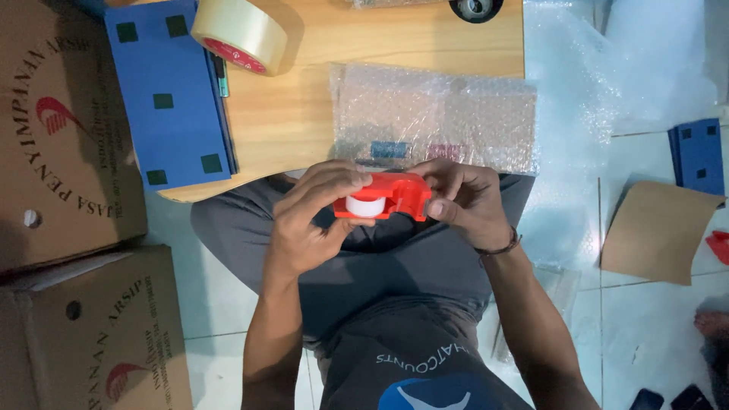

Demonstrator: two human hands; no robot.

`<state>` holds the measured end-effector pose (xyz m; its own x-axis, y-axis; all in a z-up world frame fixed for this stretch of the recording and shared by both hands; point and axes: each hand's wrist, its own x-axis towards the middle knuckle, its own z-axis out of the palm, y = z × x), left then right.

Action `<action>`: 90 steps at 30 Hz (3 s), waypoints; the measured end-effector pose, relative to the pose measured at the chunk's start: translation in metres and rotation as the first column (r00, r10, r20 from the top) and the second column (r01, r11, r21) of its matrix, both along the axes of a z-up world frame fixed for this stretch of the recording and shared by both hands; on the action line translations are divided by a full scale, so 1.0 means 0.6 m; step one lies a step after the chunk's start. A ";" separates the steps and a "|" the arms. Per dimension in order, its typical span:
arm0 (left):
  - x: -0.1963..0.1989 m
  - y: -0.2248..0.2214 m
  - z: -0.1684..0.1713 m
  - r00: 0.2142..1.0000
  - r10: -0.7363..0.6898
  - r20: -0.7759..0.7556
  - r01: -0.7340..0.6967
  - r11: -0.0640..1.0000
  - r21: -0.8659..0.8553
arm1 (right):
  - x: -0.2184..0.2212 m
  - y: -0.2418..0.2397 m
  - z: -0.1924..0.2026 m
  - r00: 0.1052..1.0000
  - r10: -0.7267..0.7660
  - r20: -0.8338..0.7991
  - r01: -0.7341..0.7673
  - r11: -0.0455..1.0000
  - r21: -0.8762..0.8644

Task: Wrapping small rectangular items in bubble wrap and securing them with tape.

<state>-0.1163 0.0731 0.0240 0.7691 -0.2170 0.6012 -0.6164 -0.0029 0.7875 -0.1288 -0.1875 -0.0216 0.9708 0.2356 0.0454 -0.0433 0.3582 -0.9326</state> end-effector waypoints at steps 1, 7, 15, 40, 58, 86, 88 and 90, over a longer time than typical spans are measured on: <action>0.000 -0.002 -0.003 1.000 -0.010 -0.008 0.010 1.000 -0.021 | 0.002 0.003 -0.003 1.000 -0.003 0.008 0.003 0.999 0.041; -0.003 -0.012 -0.004 0.996 -0.039 -0.085 0.024 0.985 -0.168 | -0.015 -0.007 -0.085 0.983 -0.147 -0.108 0.171 0.948 0.268; 0.004 0.047 -0.014 0.990 0.108 -0.095 -0.112 0.993 -0.039 | 0.001 -0.023 -0.003 0.999 -0.044 -0.021 0.048 0.953 0.299; 0.048 -0.075 0.021 0.949 0.124 -0.289 -0.062 0.975 0.214 | -0.035 -0.007 0.009 0.931 -0.341 0.132 0.361 0.917 -0.172; 0.193 -0.252 -0.003 0.964 -0.056 -0.258 0.150 0.921 0.359 | 0.032 -0.024 0.018 0.679 -0.702 -0.214 0.683 0.711 -0.166; 0.241 -0.313 -0.093 0.960 0.279 -0.018 -0.194 0.710 0.677 | 0.094 -0.060 0.026 0.632 -0.688 -0.356 0.606 0.725 -0.327; 0.235 -0.312 -0.087 0.971 0.238 0.003 -0.168 0.676 0.717 | 0.090 -0.056 0.041 0.627 -0.680 -0.380 0.591 0.733 -0.337; 0.232 -0.313 -0.088 0.971 0.239 0.031 -0.186 0.660 0.728 | 0.087 -0.048 0.068 0.593 -0.713 -0.373 0.602 0.701 -0.383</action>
